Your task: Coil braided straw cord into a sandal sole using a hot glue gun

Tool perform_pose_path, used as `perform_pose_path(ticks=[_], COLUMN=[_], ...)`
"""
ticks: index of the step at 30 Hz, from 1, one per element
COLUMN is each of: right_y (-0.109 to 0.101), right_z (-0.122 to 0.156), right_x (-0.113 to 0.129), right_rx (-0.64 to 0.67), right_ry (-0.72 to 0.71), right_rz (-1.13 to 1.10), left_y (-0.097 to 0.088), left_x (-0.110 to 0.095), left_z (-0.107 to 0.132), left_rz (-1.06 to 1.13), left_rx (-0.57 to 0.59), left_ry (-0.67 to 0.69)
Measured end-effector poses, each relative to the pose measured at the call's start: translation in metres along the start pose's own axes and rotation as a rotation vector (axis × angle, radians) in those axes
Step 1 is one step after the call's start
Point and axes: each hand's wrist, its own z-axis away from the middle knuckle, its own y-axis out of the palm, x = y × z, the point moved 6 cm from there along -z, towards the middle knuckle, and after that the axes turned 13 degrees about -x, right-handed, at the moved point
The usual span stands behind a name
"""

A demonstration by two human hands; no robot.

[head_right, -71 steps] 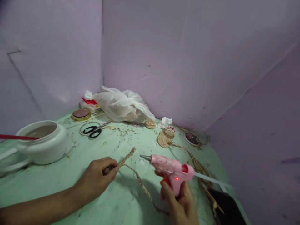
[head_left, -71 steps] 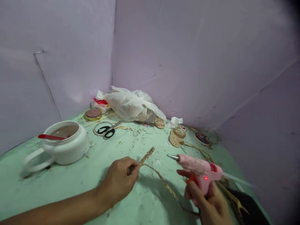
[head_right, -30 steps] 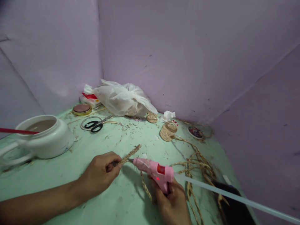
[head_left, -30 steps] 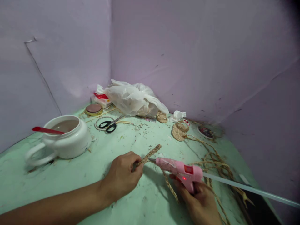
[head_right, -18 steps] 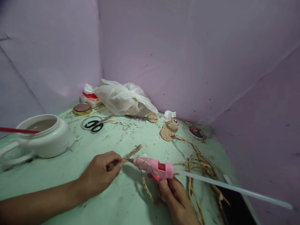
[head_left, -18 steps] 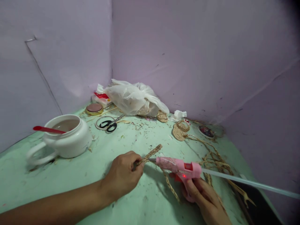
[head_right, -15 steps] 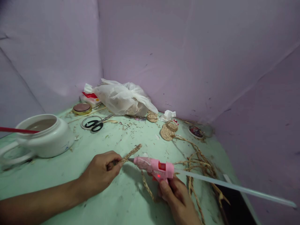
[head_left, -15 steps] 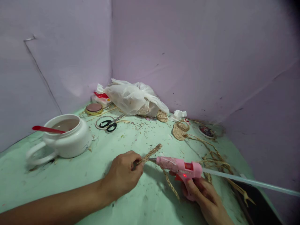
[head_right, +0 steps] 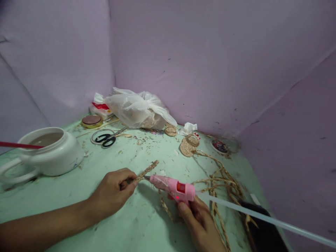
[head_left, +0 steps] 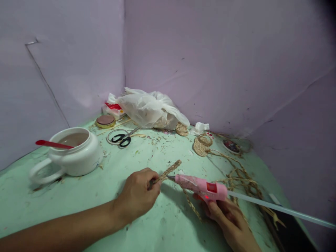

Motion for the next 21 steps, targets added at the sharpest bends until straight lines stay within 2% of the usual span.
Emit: perform_pose_path(ticks=[15, 21], right_y=[0.0010, 0.0004], right_z=[-0.0017, -0.0015], right_x=[-0.0011, -0.0023], right_rx=[0.049, 0.056], right_ry=[0.040, 0.002], right_rz=[-0.055, -0.034], left_y=[-0.0007, -0.0005], left_x=[-0.0025, -0.0032], left_z=[0.0018, 0.0026], left_rz=[-0.012, 0.002], left_rx=[0.014, 0.007], left_ry=[0.051, 0.068])
